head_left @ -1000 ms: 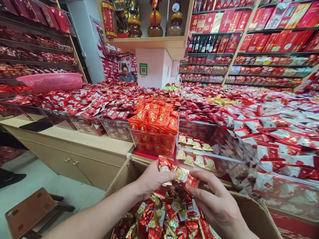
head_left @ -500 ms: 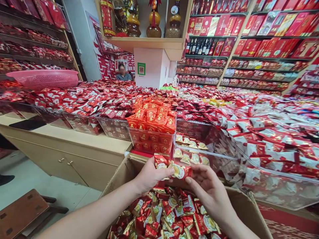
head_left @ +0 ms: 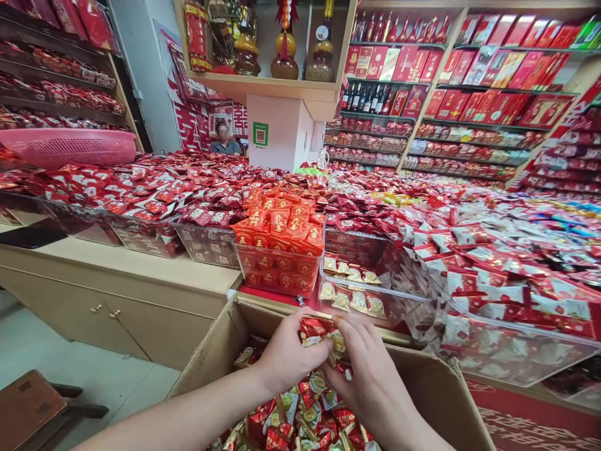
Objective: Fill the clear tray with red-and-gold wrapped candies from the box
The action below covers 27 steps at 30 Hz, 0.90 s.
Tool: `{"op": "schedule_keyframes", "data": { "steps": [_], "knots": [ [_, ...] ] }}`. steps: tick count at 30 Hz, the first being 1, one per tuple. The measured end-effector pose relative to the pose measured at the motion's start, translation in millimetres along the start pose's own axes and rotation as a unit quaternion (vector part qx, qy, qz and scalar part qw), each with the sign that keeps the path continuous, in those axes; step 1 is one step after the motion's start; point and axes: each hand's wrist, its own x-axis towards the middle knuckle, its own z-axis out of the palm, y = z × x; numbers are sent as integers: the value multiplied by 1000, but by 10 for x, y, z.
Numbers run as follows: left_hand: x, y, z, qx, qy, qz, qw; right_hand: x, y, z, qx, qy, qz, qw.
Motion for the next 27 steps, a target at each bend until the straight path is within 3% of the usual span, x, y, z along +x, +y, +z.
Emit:
{"op": "schedule_keyframes", "data": {
  "steps": [3, 6, 9, 12, 15, 17, 19, 23, 27],
  "knots": [
    [-21, 61, -19, -18, -20, 16, 999, -2, -25, 3, 44, -9, 6, 999],
    [24, 86, -129, -28, -26, 15, 999, 96, -18, -145, 103, 1, 28, 994],
    [123, 42, -285, 29, -6, 18, 999, 395, 95, -414, 99, 45, 47, 993],
    [226, -30, -401, 77, 8, 17, 997, 853, 404, -592, -6, 45, 94, 995],
    [276, -71, -443, 100, -7, 20, 995, 1248, 842, -500, -177, -82, 109, 975],
    [272, -74, -451, 124, -14, 26, 992, 1392, 1112, -323, -255, -196, 97, 942],
    [249, -66, -457, 155, -25, 29, 987, 1446, 1309, -127, -302, -270, 83, 911],
    [215, -43, -473, 219, -39, 54, 974, 1426, 1474, 129, -314, -316, 80, 892],
    [232, -19, -481, 248, -38, 78, 965, 1396, 1488, 174, -295, -353, 88, 884]
  ]
}}
